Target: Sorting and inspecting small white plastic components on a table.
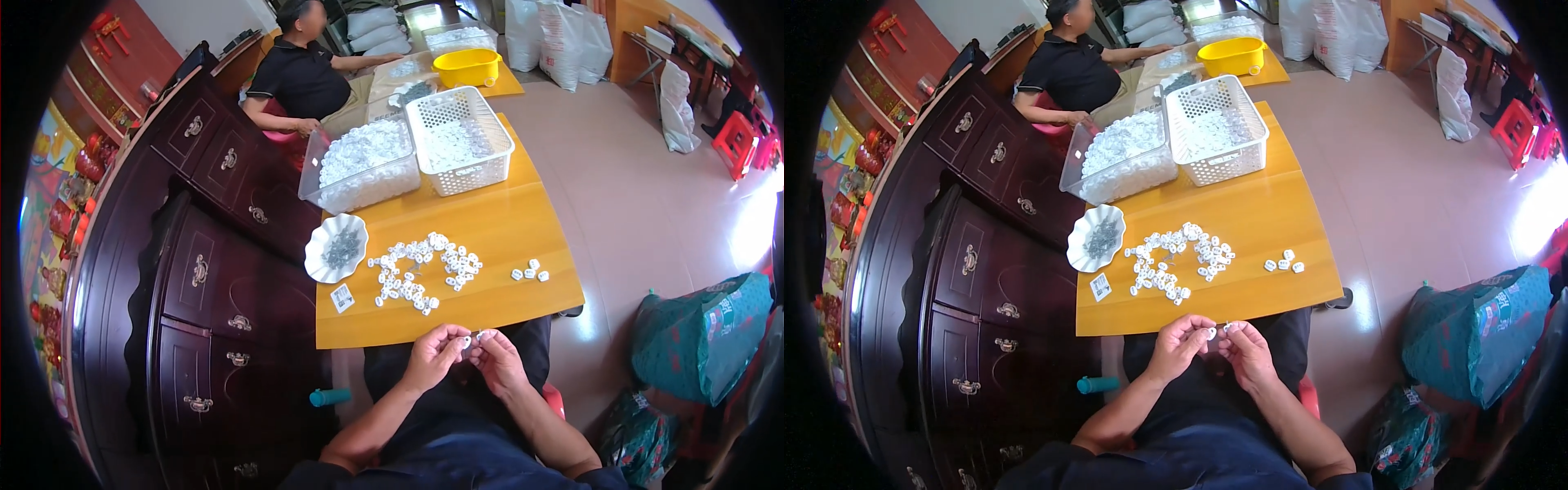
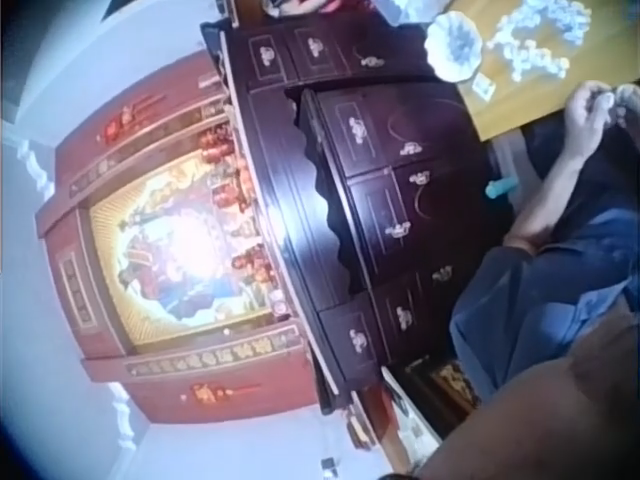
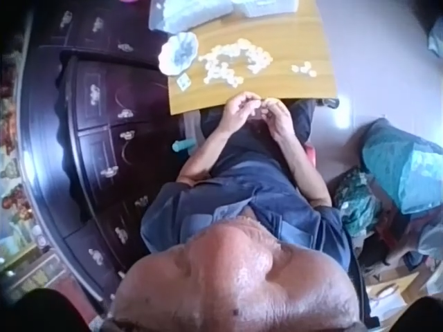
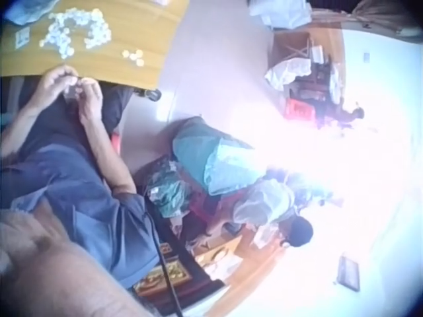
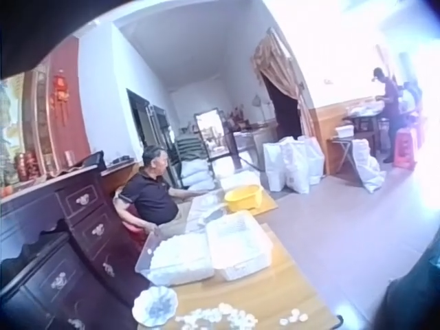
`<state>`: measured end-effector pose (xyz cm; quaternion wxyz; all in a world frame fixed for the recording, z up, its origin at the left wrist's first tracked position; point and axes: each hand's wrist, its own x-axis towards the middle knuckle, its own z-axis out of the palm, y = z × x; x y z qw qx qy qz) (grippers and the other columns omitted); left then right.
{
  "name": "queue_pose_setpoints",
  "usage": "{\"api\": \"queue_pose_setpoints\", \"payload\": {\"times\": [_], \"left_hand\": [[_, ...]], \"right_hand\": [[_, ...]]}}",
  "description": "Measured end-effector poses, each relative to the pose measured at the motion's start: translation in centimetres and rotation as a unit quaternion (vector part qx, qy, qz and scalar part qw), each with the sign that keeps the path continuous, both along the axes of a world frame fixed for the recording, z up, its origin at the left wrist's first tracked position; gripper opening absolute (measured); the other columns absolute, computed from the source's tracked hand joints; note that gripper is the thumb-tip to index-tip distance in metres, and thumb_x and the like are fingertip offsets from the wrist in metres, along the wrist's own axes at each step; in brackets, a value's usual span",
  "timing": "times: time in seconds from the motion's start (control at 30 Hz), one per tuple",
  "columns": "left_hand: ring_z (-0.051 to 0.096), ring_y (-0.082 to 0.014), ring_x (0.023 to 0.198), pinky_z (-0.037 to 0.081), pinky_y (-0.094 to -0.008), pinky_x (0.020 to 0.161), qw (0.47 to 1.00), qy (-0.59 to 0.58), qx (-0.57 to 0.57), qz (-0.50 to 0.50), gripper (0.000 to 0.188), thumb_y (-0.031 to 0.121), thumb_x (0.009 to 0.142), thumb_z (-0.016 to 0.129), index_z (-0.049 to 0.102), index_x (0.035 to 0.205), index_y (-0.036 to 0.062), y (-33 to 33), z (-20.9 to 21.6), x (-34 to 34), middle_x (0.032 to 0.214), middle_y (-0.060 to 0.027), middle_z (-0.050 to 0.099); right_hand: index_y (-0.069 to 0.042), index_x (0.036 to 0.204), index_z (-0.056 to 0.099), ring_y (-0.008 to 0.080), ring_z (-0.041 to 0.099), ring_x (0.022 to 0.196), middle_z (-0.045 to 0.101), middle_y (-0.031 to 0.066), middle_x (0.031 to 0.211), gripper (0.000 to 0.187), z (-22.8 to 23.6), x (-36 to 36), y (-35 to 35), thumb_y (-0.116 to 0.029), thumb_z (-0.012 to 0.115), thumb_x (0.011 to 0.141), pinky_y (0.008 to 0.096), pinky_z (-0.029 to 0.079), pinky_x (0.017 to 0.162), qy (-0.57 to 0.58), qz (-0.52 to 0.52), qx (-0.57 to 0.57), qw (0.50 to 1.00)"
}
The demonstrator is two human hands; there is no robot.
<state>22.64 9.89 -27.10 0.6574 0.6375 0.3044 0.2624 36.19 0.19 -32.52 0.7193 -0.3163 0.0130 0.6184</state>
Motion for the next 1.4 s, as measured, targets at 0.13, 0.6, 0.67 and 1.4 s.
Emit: {"api": "queue_pose_setpoints", "payload": {"times": [0.13, 0.6, 0.67, 1.4], "left_hand": [[0.057, -0.0040, 0.071, 0.049, -0.0199, 0.066, 1.000, -0.004, -0.014, -0.009, 0.014, 0.009, 0.102, 0.062, 0.065, 0.114, 0.0004, 0.2, -0.5, 0.0, 0.091, 0.0000, 0.067], [0.058, -0.0043, 0.073, 0.049, -0.0196, 0.065, 1.000, -0.003, -0.008, 0.015, 0.015, 0.008, 0.101, 0.062, 0.064, 0.114, 0.0010, 1.1, -0.3, -0.3, 0.092, 0.0009, 0.065], [0.058, -0.0045, 0.073, 0.049, -0.0196, 0.067, 1.000, -0.001, -0.009, 0.013, 0.014, 0.008, 0.101, 0.062, 0.065, 0.114, 0.0009, 1.2, -0.2, -0.2, 0.092, 0.0010, 0.065], [0.056, -0.0047, 0.072, 0.048, -0.0197, 0.067, 1.000, -0.019, -0.011, 0.006, 0.014, 0.009, 0.104, 0.059, 0.066, 0.114, 0.0010, 1.4, 0.2, 0.4, 0.090, 0.0007, 0.064]], "right_hand": [[-0.010, 0.104, 0.064, 0.0111, 0.067, 0.079, 0.072, 0.0032, 0.096, 0.007, -0.1, 0.1, -0.3, -0.017, 0.062, 0.104, 0.0267, 0.056, 0.076, 0.003, 0.005, 0.012, 1.000], [-0.010, 0.104, 0.063, 0.0110, 0.067, 0.078, 0.072, 0.0046, 0.095, 0.007, 0.0, 0.0, -0.2, -0.016, 0.061, 0.104, 0.0265, 0.056, 0.076, -0.021, 0.005, 0.008, 1.000], [-0.010, 0.104, 0.063, 0.0111, 0.067, 0.078, 0.072, 0.0046, 0.096, 0.007, 0.0, 0.0, -0.1, -0.016, 0.061, 0.104, 0.0267, 0.056, 0.076, -0.024, 0.005, 0.009, 1.000], [-0.009, 0.104, 0.062, 0.0114, 0.066, 0.079, 0.071, 0.0042, 0.095, 0.007, 0.2, -0.2, 0.0, -0.016, 0.062, 0.104, 0.0274, 0.055, 0.077, -0.050, 0.007, -0.002, 0.999]]}}
